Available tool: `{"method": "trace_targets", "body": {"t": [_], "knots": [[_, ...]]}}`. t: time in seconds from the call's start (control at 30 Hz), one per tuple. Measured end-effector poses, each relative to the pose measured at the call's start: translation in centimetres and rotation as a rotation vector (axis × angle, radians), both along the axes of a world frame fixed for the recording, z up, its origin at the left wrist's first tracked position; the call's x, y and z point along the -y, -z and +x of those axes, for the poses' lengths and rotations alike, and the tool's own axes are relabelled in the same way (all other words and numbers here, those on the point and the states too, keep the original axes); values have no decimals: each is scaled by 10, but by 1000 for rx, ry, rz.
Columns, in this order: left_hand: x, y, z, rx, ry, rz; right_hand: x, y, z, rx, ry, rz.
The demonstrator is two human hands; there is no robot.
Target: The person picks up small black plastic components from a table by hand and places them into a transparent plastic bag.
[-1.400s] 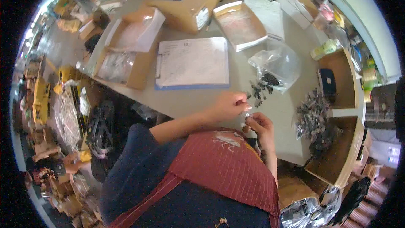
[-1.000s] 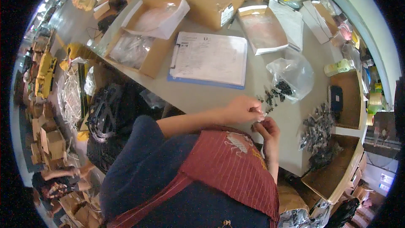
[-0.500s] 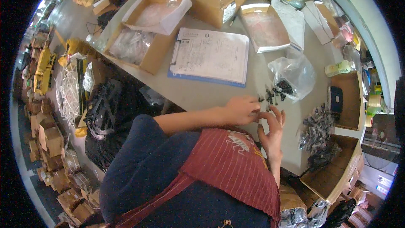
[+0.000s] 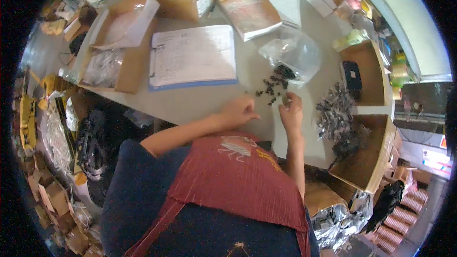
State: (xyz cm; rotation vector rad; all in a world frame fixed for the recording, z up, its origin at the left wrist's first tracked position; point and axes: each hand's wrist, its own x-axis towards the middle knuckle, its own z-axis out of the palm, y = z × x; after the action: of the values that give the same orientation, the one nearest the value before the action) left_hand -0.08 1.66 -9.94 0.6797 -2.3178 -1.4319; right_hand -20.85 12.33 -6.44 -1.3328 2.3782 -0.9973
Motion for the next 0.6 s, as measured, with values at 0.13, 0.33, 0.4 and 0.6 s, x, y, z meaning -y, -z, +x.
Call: {"method": "trace_targets", "body": {"t": [0.13,0.33,0.4,0.6], "knots": [[0,13,-8,-115,7,-129,9,15,-13,-175,-207,-95],[-1,5,-13,-172,-9,-161,4,2,-1,-172,-259,-57],[0,11,-13,-229,-35,-174,-1,2,2,-172,-219,-65],[4,8,-12,-123,10,-74,-10,-36,32,188,-168,-197]]}}
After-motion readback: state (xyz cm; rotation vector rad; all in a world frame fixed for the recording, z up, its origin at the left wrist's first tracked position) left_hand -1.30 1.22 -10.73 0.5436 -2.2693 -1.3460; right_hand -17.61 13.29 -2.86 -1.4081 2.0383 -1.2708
